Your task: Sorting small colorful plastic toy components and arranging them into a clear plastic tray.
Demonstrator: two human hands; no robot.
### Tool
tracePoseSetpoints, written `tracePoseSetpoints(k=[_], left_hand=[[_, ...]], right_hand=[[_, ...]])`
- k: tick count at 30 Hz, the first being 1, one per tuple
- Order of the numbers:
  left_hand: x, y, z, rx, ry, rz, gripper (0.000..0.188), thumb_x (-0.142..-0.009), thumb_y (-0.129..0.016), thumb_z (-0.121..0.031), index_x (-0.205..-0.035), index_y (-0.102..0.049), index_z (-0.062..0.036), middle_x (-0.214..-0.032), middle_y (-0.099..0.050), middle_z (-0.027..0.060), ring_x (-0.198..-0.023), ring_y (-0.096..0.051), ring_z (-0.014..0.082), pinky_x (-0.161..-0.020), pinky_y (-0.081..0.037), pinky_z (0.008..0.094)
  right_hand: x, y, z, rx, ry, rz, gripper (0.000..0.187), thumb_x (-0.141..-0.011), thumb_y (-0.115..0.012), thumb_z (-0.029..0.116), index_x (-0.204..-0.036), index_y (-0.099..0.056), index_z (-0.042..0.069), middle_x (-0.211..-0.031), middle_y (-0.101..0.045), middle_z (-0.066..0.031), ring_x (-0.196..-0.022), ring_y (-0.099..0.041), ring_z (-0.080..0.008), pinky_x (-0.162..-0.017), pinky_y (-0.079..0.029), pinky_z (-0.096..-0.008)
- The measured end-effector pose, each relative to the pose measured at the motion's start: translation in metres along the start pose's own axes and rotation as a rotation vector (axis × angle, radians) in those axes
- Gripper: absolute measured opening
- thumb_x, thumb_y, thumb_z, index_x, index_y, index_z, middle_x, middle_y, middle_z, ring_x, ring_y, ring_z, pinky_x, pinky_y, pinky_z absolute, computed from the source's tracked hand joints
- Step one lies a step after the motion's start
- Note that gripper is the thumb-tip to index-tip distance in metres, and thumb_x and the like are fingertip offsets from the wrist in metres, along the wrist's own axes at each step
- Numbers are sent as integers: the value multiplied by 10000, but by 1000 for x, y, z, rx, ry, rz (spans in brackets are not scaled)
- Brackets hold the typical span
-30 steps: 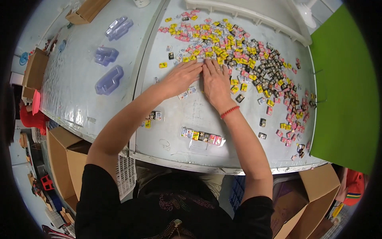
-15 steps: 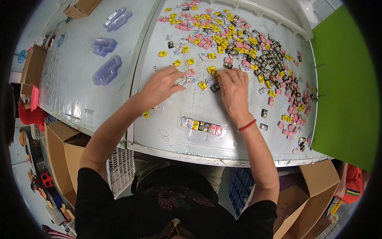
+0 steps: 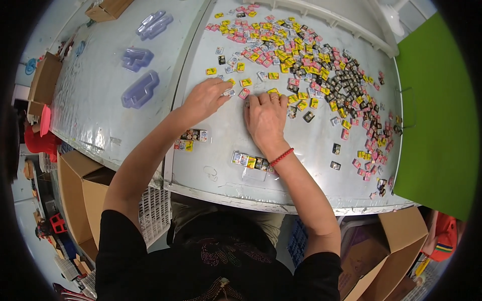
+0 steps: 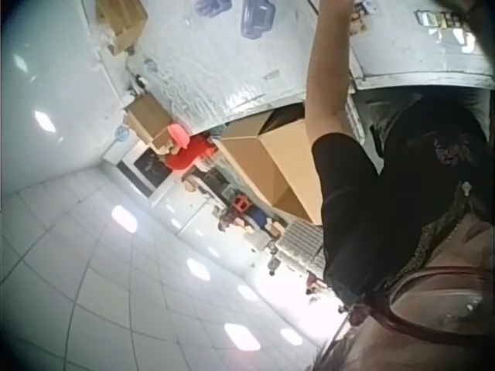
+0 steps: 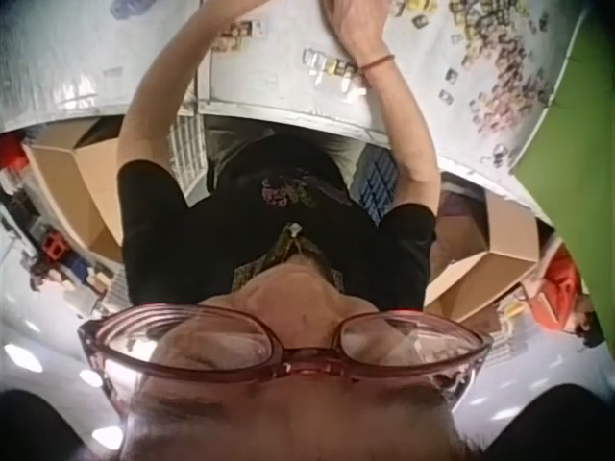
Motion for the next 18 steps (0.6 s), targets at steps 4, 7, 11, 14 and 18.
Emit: tracePoseSetpoints(k=[4,7,11,14,18], left_hand=[[-13,-4,4,78,32,113,285,-759,-717,-98,-1019,-633,-17,-868,-628,138,-836,-601,314,-760,-484,409],[-22,-2,-1,118,25,186,321,-752,-729,-94,-1050,-633,-25,-894,-640,143,-850,-607,319,-757,-485,407],[-27,-3,-5,147,40,264,355,-756,-729,-93,-1093,-634,-31,-902,-651,135,-886,-613,323,-779,-487,405],[-29,-6,-4,122,28,335,365,-754,-729,-83,-1100,-634,-23,-940,-650,130,-901,-608,319,-799,-485,408],[-28,-6,-7,108,16,297,358,-758,-723,-76,-1098,-631,-18,-988,-638,132,-929,-598,312,-818,-479,416]], right_hand=[[2,6,-6,-27,1,13,260,-732,-712,119,-983,-670,67,-940,-649,-74,-937,-570,-265,-886,-372,-416],[-2,4,-13,-73,9,36,282,-746,-711,106,-1021,-656,74,-986,-658,-70,-972,-574,-254,-907,-365,-425],[-7,-1,-18,-115,6,61,289,-761,-712,107,-1041,-646,73,-1025,-663,-69,-1005,-574,-245,-934,-357,-434],[-8,-2,-20,-168,-15,90,280,-777,-708,116,-1048,-647,80,-1035,-662,-67,-1024,-572,-244,-962,-347,-443],[-3,-3,-24,-183,-2,60,284,-781,-711,126,-1057,-653,93,-1042,-658,-60,-1043,-567,-247,-982,-338,-451]])
Point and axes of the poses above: each hand's wrist, its own x-axis away from the middle knuckle, its own y-axis out of the back of the hand, z = x × y, the point moved 3 cm from there along -x, towards the middle knuckle
